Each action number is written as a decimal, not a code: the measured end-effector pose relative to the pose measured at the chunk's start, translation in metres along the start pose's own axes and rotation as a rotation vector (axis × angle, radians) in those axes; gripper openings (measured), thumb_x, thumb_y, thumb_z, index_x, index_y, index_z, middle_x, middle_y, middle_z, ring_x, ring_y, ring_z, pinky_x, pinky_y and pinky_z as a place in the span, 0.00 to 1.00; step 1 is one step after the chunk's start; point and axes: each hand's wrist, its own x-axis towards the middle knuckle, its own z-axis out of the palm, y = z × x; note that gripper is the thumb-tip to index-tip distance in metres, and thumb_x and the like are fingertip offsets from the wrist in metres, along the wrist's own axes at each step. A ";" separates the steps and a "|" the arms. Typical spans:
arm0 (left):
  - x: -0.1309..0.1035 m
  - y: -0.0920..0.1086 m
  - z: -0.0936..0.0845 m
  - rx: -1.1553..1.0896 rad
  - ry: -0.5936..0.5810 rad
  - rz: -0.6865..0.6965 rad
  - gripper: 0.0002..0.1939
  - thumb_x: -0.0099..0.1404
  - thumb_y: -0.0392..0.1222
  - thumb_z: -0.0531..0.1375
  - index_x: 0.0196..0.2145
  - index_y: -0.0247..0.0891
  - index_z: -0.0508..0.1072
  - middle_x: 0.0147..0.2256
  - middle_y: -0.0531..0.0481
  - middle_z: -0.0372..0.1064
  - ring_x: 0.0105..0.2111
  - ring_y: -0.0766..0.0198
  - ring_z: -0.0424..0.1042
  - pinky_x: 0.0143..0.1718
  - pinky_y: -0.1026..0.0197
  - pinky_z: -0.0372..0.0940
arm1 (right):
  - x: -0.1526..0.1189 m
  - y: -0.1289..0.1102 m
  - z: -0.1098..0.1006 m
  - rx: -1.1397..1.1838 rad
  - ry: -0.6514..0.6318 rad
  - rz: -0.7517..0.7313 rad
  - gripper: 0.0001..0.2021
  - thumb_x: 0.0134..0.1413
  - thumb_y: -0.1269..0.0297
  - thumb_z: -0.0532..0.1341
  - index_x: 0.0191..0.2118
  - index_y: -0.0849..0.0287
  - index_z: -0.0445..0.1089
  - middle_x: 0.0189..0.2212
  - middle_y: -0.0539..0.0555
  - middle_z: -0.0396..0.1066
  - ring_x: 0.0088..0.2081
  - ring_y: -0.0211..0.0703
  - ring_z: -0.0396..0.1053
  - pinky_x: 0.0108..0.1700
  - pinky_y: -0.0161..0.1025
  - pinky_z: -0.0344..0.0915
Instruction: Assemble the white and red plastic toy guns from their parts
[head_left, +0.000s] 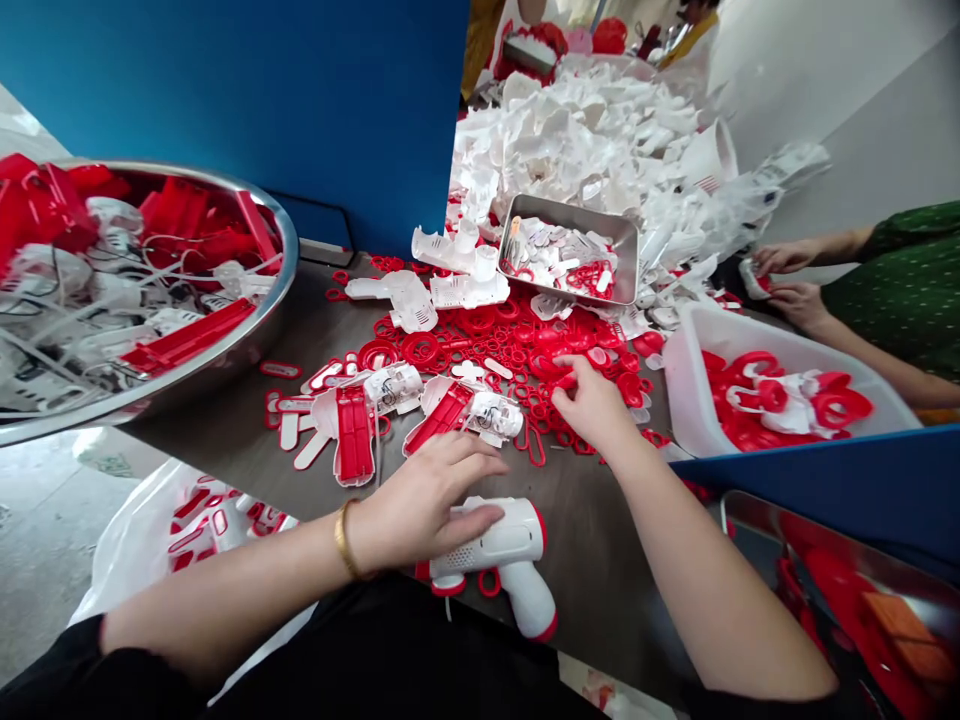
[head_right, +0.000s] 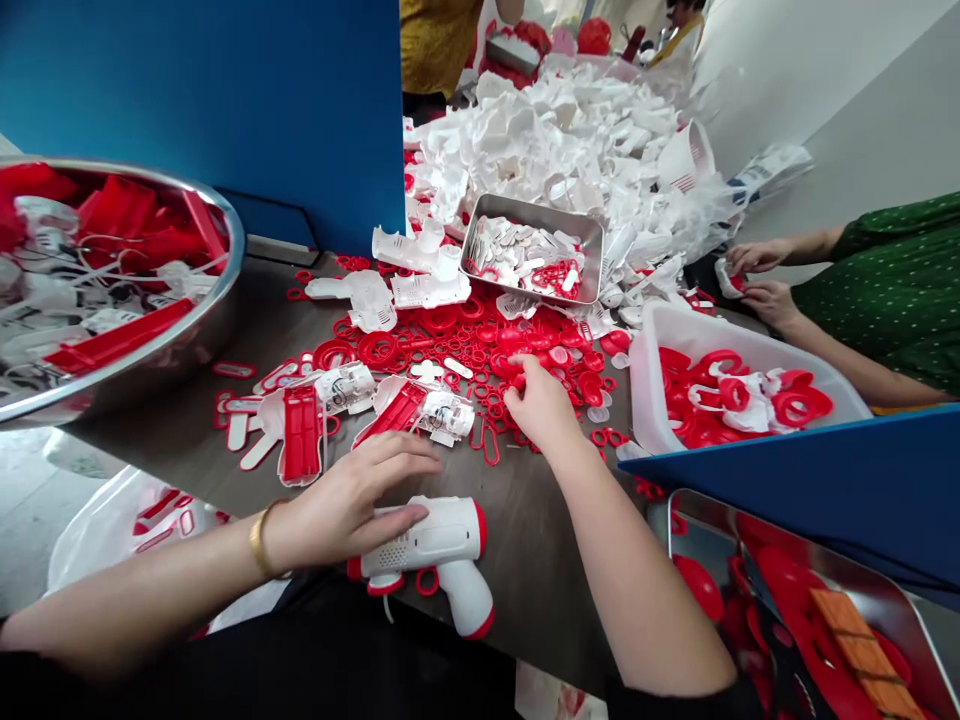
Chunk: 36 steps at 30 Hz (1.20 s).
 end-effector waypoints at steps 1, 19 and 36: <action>-0.008 0.007 0.000 -0.006 -0.033 -0.065 0.25 0.63 0.50 0.59 0.54 0.37 0.63 0.52 0.41 0.65 0.53 0.54 0.65 0.55 0.51 0.62 | -0.014 -0.005 -0.001 0.119 -0.006 0.022 0.12 0.53 0.66 0.58 0.44 0.57 0.66 0.31 0.53 0.74 0.29 0.43 0.71 0.32 0.39 0.64; -0.015 0.009 0.032 0.230 -0.235 -0.180 0.27 0.52 0.46 0.63 0.48 0.35 0.65 0.42 0.45 0.66 0.42 0.53 0.68 0.46 0.53 0.66 | -0.098 -0.013 0.022 0.296 -0.331 -0.197 0.25 0.55 0.42 0.56 0.50 0.56 0.69 0.50 0.60 0.69 0.51 0.53 0.66 0.52 0.50 0.62; 0.171 -0.083 -0.031 0.554 -0.222 -0.192 0.06 0.59 0.33 0.59 0.33 0.34 0.76 0.35 0.41 0.74 0.38 0.55 0.73 0.36 0.60 0.64 | -0.048 0.007 0.041 0.396 0.091 -0.003 0.12 0.55 0.55 0.58 0.38 0.56 0.72 0.37 0.56 0.72 0.36 0.46 0.69 0.41 0.44 0.66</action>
